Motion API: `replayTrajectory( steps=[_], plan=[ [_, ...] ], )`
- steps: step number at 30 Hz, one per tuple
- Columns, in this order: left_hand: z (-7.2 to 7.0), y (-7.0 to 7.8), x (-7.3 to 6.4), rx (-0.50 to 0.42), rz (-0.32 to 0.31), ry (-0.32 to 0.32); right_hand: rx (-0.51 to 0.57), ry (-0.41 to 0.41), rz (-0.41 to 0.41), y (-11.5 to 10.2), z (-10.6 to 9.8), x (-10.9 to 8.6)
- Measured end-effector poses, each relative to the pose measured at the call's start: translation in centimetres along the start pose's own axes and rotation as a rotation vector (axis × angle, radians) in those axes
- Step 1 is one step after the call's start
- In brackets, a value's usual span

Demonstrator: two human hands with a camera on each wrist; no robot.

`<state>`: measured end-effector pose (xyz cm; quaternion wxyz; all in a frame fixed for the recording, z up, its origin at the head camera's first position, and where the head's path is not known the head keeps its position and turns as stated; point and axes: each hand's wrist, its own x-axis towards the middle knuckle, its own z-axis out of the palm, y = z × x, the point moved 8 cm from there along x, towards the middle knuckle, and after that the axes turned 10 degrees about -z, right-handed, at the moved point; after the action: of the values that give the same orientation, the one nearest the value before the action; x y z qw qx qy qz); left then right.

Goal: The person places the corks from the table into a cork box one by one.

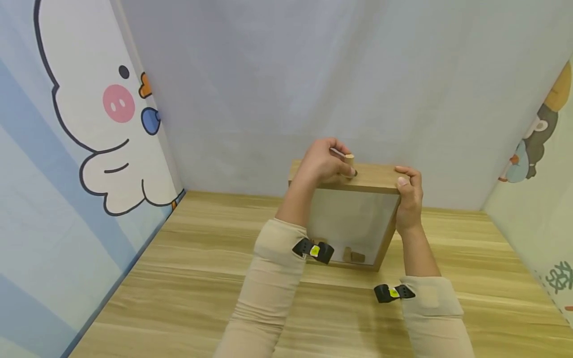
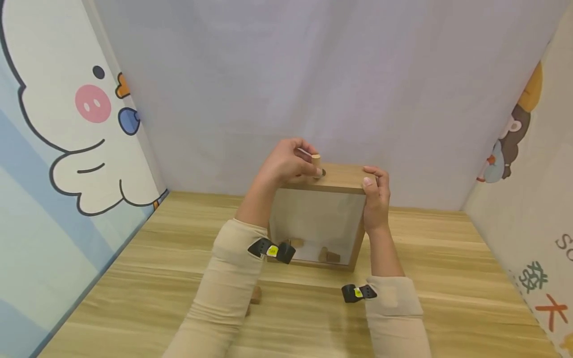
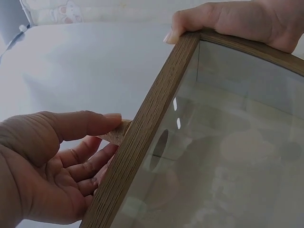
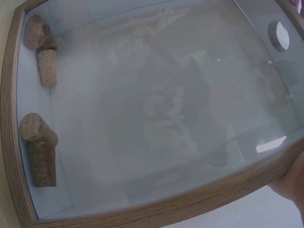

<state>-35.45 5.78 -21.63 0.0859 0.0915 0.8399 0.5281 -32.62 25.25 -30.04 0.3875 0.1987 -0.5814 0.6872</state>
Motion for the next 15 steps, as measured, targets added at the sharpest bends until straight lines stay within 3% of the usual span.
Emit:
replayTrajectory(
  steps=[8, 15],
  plan=[
    [0.0, -0.2, 0.1, 0.029, -0.013, 0.019, 0.021, -0.005, 0.000, 0.2, 0.2, 0.0],
    [0.1, 0.0, -0.9, 0.022, -0.006, 0.049, 0.010, 0.001, 0.005, 0.1, 0.1, 0.0]
  ],
)
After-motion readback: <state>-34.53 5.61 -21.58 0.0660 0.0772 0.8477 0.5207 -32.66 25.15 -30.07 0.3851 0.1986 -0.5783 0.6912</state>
